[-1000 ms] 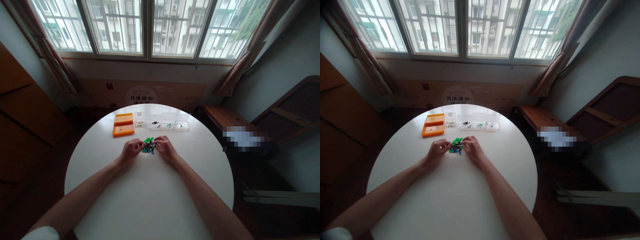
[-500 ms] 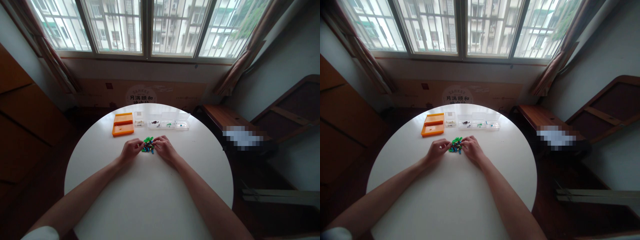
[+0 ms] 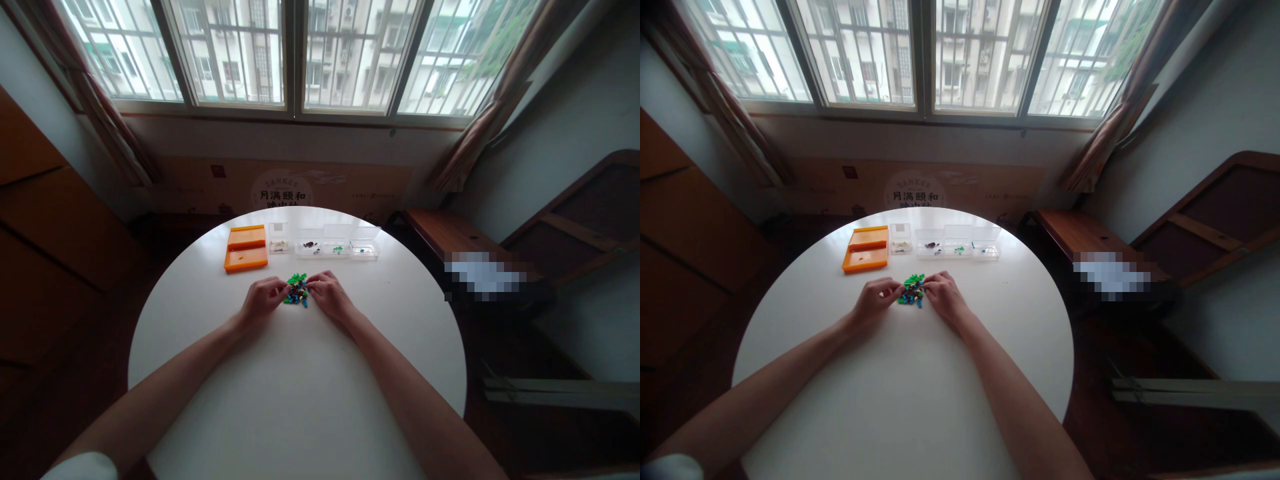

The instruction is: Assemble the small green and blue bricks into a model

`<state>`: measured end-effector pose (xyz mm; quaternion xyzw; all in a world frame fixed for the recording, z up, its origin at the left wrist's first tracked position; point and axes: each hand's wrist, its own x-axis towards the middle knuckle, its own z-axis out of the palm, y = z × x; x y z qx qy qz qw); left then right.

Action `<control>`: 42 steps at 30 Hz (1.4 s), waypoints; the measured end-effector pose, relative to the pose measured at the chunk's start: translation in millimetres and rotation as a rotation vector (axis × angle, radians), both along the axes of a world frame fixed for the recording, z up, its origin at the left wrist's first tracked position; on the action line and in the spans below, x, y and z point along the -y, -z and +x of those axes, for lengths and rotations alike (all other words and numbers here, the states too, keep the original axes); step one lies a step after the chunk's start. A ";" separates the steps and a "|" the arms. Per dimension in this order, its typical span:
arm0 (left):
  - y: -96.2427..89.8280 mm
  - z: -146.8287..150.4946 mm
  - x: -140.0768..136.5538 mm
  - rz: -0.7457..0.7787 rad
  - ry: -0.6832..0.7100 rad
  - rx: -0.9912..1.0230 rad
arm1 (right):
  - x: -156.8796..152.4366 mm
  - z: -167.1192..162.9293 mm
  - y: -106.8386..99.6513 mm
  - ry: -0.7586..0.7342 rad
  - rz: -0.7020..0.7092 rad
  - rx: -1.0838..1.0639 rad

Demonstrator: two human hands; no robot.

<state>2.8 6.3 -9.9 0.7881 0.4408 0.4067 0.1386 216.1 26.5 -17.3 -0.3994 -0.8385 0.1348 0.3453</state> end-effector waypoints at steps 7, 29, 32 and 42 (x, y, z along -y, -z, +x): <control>-0.5 0.3 0.3 0.018 -0.005 0.000 | -1.5 0.1 2.5 0.013 0.005 -0.038; -4.5 4.6 5.5 0.046 0.117 0.155 | 11.6 -13.6 -15.7 -0.267 -0.842 -0.865; -5.5 4.5 5.6 0.059 0.163 0.146 | 15.0 -14.7 -17.1 -0.280 -0.895 -0.853; -5.2 3.5 7.1 0.112 0.216 0.161 | 16.3 -18.0 -17.8 -0.204 -0.862 -0.828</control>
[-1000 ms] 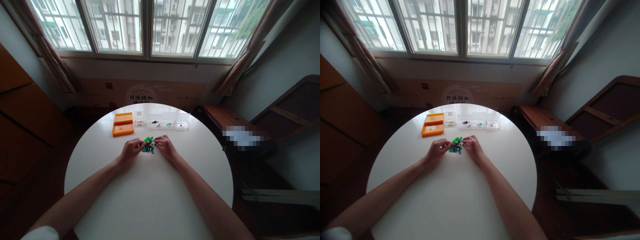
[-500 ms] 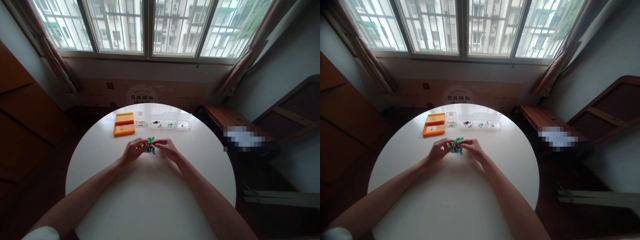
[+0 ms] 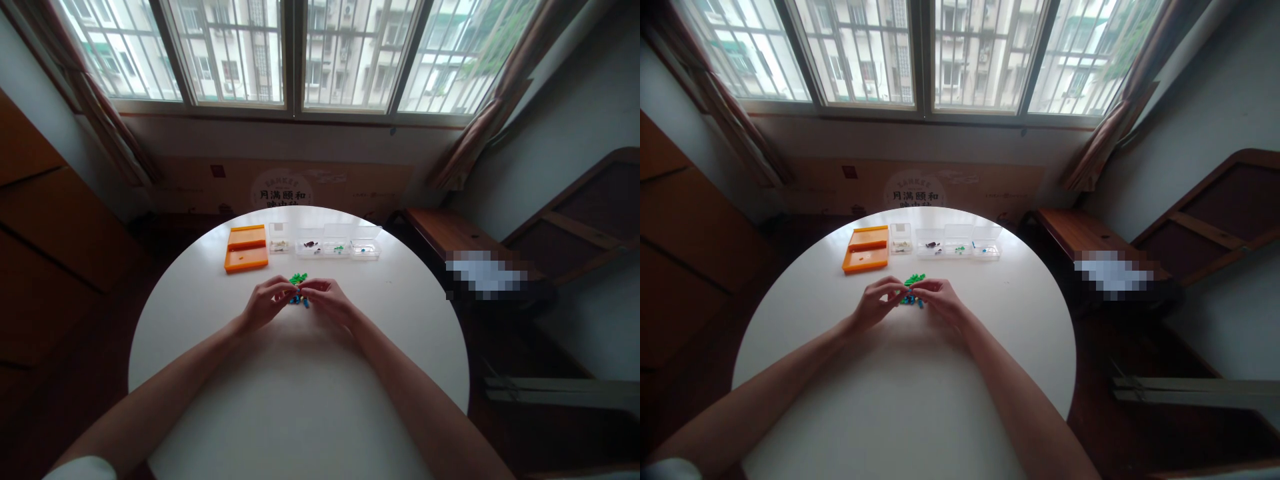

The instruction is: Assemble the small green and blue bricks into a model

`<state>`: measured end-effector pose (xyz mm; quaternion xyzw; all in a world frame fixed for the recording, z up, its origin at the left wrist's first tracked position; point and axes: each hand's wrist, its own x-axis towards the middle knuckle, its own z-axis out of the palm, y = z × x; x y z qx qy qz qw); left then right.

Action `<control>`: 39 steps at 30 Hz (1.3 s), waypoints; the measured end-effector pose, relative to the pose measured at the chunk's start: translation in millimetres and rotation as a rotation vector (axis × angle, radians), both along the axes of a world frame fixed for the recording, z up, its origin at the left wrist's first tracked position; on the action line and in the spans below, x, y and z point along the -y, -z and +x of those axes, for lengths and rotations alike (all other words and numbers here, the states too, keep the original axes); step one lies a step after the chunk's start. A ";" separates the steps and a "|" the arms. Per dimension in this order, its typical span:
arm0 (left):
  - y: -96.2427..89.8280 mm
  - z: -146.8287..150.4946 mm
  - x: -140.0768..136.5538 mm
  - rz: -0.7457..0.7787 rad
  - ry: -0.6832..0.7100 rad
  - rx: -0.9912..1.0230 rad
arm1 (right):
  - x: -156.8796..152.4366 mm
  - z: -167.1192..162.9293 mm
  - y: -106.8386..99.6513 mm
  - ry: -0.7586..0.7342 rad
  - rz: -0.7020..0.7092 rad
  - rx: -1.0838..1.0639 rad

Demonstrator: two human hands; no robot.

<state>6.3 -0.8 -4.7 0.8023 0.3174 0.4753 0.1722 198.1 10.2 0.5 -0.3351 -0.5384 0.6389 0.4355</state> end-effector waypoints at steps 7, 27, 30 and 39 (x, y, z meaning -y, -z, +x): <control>-0.6 1.2 0.2 0.007 0.026 -0.030 | 1.6 -1.7 -1.9 -0.026 0.026 0.016; 3.0 -0.6 -2.2 -0.025 -0.042 -0.045 | -1.5 -1.1 2.0 -0.010 -0.012 -0.014; 2.4 -0.8 -2.1 -0.031 -0.038 -0.048 | -1.1 -1.0 1.4 -0.024 -0.011 -0.025; 1.1 -0.6 -1.7 -0.041 -0.024 -0.060 | -1.2 -1.1 1.4 -0.007 -0.017 -0.020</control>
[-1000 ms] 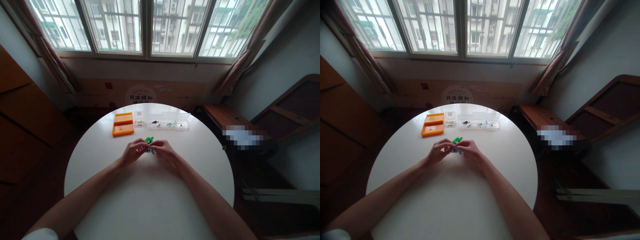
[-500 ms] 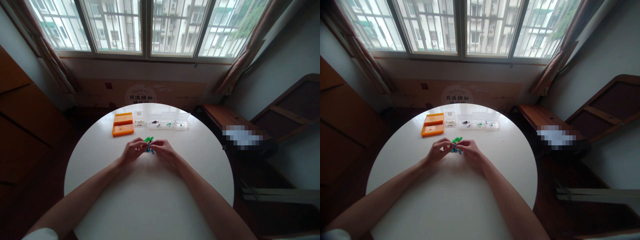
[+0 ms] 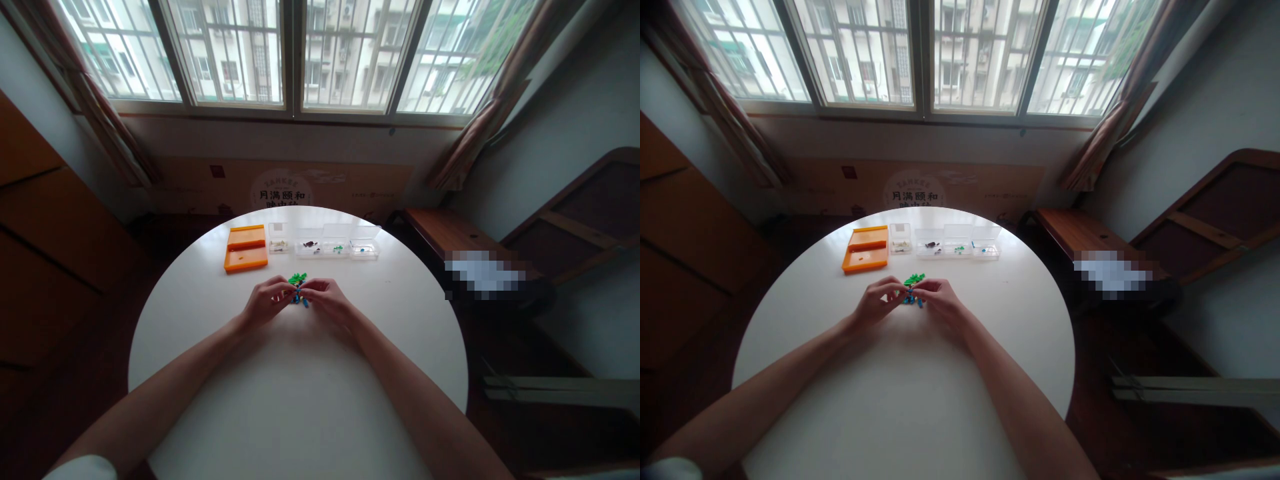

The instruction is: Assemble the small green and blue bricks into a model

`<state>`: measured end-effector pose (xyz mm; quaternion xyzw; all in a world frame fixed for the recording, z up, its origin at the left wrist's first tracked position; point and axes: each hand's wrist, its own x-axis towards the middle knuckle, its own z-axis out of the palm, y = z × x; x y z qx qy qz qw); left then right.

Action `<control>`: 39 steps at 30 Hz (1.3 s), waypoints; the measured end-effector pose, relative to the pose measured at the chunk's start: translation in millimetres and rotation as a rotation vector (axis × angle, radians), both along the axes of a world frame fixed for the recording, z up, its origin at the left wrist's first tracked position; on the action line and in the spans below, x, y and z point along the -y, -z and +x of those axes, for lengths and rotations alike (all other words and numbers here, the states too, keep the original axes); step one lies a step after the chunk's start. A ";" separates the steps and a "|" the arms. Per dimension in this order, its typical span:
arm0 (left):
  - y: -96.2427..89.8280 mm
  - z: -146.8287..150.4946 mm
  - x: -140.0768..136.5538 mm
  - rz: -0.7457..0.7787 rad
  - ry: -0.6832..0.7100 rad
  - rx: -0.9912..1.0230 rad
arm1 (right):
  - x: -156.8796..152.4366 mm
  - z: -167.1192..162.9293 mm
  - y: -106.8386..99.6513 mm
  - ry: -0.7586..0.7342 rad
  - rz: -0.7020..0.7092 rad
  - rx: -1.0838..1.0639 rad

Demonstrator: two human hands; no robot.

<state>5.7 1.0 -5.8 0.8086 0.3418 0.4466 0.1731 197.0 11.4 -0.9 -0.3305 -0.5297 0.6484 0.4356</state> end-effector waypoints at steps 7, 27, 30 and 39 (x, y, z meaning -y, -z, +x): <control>0.7 -0.6 -0.7 0.007 0.000 -0.001 | -1.2 -0.7 1.7 0.000 0.000 -0.016; -0.2 0.4 0.0 0.050 0.022 -0.039 | -2.3 0.3 4.7 -0.005 0.031 0.025; 0.1 0.1 0.4 0.041 0.022 -0.056 | -2.1 -0.3 3.9 -0.009 0.039 0.038; -0.5 -0.3 1.1 0.057 -0.002 -0.101 | -0.4 -0.3 -1.5 -0.048 0.039 0.080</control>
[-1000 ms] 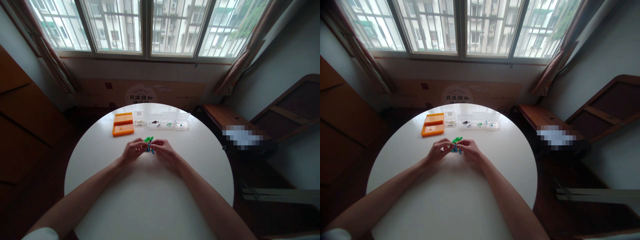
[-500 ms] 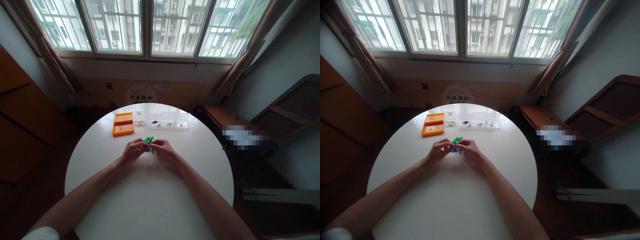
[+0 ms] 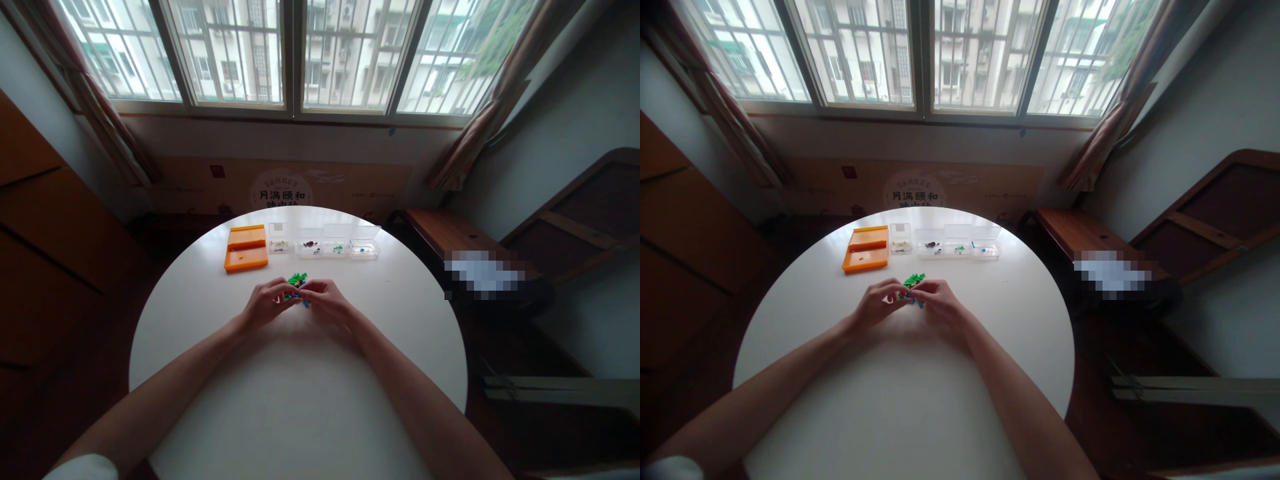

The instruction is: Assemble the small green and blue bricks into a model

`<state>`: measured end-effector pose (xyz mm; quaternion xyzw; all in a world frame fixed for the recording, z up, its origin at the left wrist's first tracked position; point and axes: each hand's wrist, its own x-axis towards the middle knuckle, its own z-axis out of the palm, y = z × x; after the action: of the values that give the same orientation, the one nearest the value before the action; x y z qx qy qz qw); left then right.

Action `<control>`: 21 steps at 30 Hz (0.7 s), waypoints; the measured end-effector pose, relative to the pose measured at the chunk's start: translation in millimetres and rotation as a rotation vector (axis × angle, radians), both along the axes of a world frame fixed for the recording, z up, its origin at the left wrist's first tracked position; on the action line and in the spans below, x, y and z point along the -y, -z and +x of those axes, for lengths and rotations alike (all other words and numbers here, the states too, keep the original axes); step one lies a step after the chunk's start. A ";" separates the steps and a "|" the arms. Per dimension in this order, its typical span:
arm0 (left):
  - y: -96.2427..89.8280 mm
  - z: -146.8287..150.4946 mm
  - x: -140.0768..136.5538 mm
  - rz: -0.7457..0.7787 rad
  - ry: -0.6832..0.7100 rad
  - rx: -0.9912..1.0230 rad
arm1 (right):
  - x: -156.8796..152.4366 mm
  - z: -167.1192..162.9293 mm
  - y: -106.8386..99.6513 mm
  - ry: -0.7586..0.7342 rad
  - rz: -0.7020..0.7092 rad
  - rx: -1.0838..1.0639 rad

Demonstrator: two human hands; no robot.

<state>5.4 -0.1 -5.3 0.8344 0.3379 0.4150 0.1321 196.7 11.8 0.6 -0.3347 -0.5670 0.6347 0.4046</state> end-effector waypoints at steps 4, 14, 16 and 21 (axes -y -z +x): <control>-1.8 0.0 0.8 0.009 -0.004 -0.034 | 0.6 0.4 -1.1 -0.004 -0.004 -0.005; 0.9 -0.1 -1.0 0.118 0.010 -0.053 | -0.3 1.6 0.5 0.005 -0.005 -0.002; 1.6 -0.3 -1.4 0.122 0.011 -0.053 | -0.4 1.8 0.8 -0.003 -0.009 -0.008; 1.0 -0.6 -1.4 0.132 0.013 -0.047 | -2.0 2.9 3.3 -0.027 -0.004 -0.026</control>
<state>4.7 1.3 -6.3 0.8530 0.3071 0.4159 0.0715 199.6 13.8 -2.6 -0.3196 -0.5646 0.6456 0.4027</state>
